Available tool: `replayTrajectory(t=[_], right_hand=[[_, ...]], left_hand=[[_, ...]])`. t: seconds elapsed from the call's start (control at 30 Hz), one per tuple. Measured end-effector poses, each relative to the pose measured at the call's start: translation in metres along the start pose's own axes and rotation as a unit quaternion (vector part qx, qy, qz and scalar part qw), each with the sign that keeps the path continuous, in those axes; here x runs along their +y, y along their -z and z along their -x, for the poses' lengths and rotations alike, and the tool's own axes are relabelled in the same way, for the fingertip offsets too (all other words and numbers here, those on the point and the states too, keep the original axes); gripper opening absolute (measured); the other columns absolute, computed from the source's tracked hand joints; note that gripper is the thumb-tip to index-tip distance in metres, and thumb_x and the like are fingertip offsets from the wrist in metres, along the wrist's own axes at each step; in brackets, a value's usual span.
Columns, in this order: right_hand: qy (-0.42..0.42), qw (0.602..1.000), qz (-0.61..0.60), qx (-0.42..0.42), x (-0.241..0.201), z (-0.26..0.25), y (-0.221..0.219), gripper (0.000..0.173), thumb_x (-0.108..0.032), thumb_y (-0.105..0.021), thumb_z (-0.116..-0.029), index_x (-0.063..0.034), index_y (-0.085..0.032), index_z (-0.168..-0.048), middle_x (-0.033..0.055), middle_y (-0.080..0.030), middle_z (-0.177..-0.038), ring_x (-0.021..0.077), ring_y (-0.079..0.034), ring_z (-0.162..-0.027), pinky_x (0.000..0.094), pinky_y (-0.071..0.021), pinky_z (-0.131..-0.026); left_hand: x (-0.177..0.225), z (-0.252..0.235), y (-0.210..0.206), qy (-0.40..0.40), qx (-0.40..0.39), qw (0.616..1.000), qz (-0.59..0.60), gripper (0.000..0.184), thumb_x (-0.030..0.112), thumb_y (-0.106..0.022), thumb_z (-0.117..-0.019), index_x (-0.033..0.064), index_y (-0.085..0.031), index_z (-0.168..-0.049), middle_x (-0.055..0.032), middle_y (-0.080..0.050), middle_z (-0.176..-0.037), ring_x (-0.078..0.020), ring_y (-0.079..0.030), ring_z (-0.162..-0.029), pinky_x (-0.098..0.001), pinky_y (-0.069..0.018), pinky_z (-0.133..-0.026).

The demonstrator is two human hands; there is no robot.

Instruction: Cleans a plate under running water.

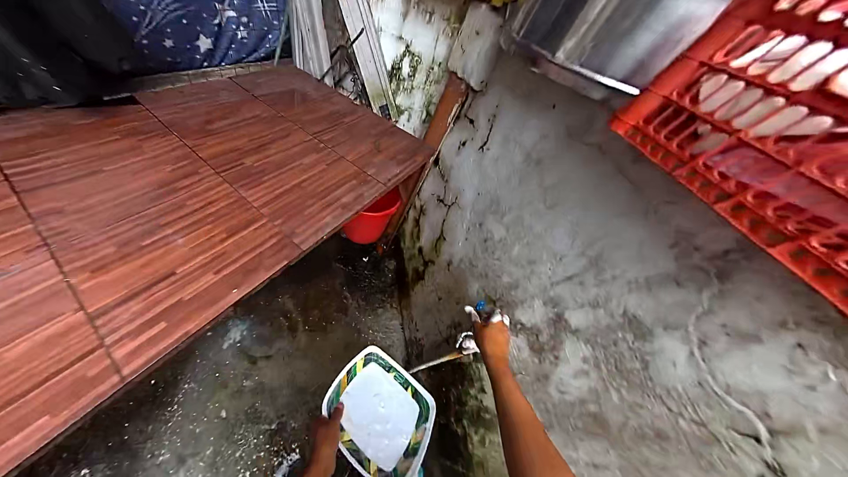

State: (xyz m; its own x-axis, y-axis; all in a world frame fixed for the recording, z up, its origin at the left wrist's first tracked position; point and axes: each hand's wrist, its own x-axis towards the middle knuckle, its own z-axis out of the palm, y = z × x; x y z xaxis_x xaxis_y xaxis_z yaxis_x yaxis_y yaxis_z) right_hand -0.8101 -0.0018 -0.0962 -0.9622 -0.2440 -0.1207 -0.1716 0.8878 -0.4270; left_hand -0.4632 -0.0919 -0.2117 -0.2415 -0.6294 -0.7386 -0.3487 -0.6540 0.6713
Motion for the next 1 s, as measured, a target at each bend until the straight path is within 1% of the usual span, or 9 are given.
replayTrajectory(t=[0.17,0.27,0.37,0.43,0.53,0.67,0.77,0.93,1.0], right_hand=[[0.041,0.997,0.006,-0.071,0.011,-0.035,-0.001,0.037,-0.02,-0.05,-0.1076,0.0082,-0.063,-0.128,0.0305,-0.063,-0.13,0.0425,-0.06,-0.124,0.057,-0.0436,-0.109],[0.036,0.973,-0.207,-0.092,0.036,-0.051,-0.006,0.024,-0.011,-0.052,-0.1055,0.0071,-0.066,-0.115,0.0139,-0.069,-0.102,0.0142,-0.065,-0.088,0.0325,-0.0539,-0.082],[0.035,0.928,-0.37,-0.038,0.049,-0.04,-0.006,0.032,-0.01,-0.044,-0.1064,0.0116,-0.061,-0.123,0.0173,-0.068,-0.115,0.0153,-0.067,-0.101,0.0328,-0.056,-0.089],[0.028,0.881,-0.471,0.023,0.044,-0.003,-0.01,0.034,-0.012,-0.036,-0.1058,0.0085,-0.06,-0.118,0.0073,-0.07,-0.106,0.0116,-0.068,-0.095,0.0302,-0.0573,-0.088],[-0.166,0.801,-0.571,-0.07,0.053,0.058,-0.054,0.031,-0.012,-0.031,-0.109,0.005,-0.056,-0.115,0.003,-0.07,-0.09,0.0088,-0.07,-0.082,0.0256,-0.0587,-0.078],[-0.393,0.673,-0.6,-0.183,0.084,0.048,-0.142,0.035,-0.019,-0.026,-0.1119,0.0004,-0.049,-0.131,0.0089,-0.065,-0.103,0.0126,-0.066,-0.087,0.0276,-0.0567,-0.076],[-0.381,0.651,-0.63,-0.184,0.087,0.029,-0.16,0.041,-0.029,-0.023,-0.1124,-0.0141,-0.053,-0.089,-0.0044,-0.058,-0.063,0.0046,-0.058,-0.052,0.0191,-0.0503,-0.05],[-0.357,0.716,-0.568,-0.193,0.071,0.037,-0.139,0.034,-0.013,-0.027,-0.1092,-0.0141,-0.048,-0.083,-0.0077,-0.043,-0.048,0.0022,-0.038,-0.036,0.018,-0.0341,-0.036],[-0.306,0.795,-0.487,-0.193,0.072,0.039,-0.14,0.023,0.004,-0.039,-0.0975,-0.0099,-0.046,-0.081,-0.0037,-0.045,-0.053,0.0044,-0.039,-0.039,0.02,-0.0351,-0.038]], left_hand=[[-0.003,-0.034,-0.098,0.05,-0.01,0.998,-0.039,0.051,0.026,-0.058,-0.1054,-0.0129,-0.051,-0.137,-0.0345,-0.054,-0.136,-0.043,-0.052,-0.13,-0.0561,-0.0405,-0.11],[-0.003,-0.04,-0.124,0.071,-0.011,0.997,0.011,0.051,0.025,-0.057,-0.1059,-0.0104,-0.047,-0.141,-0.0328,-0.053,-0.14,-0.0412,-0.05,-0.133,-0.0553,-0.0399,-0.111],[-0.007,-0.05,-0.139,0.084,-0.002,0.995,0.055,0.054,0.024,-0.059,-0.1051,-0.0098,-0.043,-0.144,-0.0317,-0.049,-0.144,-0.0394,-0.049,-0.136,-0.0536,-0.0394,-0.113],[-0.008,-0.057,-0.146,0.095,0.003,0.993,0.068,0.056,0.024,-0.06,-0.1046,-0.0099,-0.041,-0.145,-0.0316,-0.047,-0.146,-0.0391,-0.047,-0.137,-0.0531,-0.039,-0.113],[-0.009,-0.069,-0.151,0.113,-0.008,0.992,0.063,0.058,0.025,-0.058,-0.1052,-0.0086,-0.039,-0.148,-0.0311,-0.045,-0.149,-0.0387,-0.046,-0.138,-0.0529,-0.038,-0.114],[-0.006,-0.082,-0.154,0.109,-0.034,0.992,0.046,0.053,0.023,-0.057,-0.1058,-0.0088,-0.042,-0.145,-0.03,-0.048,-0.146,-0.0366,-0.048,-0.137,-0.0506,-0.0393,-0.114],[-0.002,-0.085,-0.15,0.103,-0.042,0.992,0.054,0.047,0.02,-0.056,-0.1059,-0.0079,-0.046,-0.142,-0.0279,-0.053,-0.142,-0.0331,-0.053,-0.131,-0.048,-0.0429,-0.11],[-0.006,-0.076,-0.15,0.145,-0.048,0.983,0.1,0.052,0.02,-0.055,-0.1063,-0.0045,-0.038,-0.149,-0.0275,-0.048,-0.146,-0.0336,-0.052,-0.132,-0.0495,-0.0439,-0.109],[-0.007,-0.069,-0.152,0.143,-0.051,0.982,0.113,0.053,0.018,-0.056,-0.1061,-0.0033,-0.036,-0.151,-0.0271,-0.048,-0.147,-0.0333,-0.052,-0.132,-0.0491,-0.0448,-0.109]])
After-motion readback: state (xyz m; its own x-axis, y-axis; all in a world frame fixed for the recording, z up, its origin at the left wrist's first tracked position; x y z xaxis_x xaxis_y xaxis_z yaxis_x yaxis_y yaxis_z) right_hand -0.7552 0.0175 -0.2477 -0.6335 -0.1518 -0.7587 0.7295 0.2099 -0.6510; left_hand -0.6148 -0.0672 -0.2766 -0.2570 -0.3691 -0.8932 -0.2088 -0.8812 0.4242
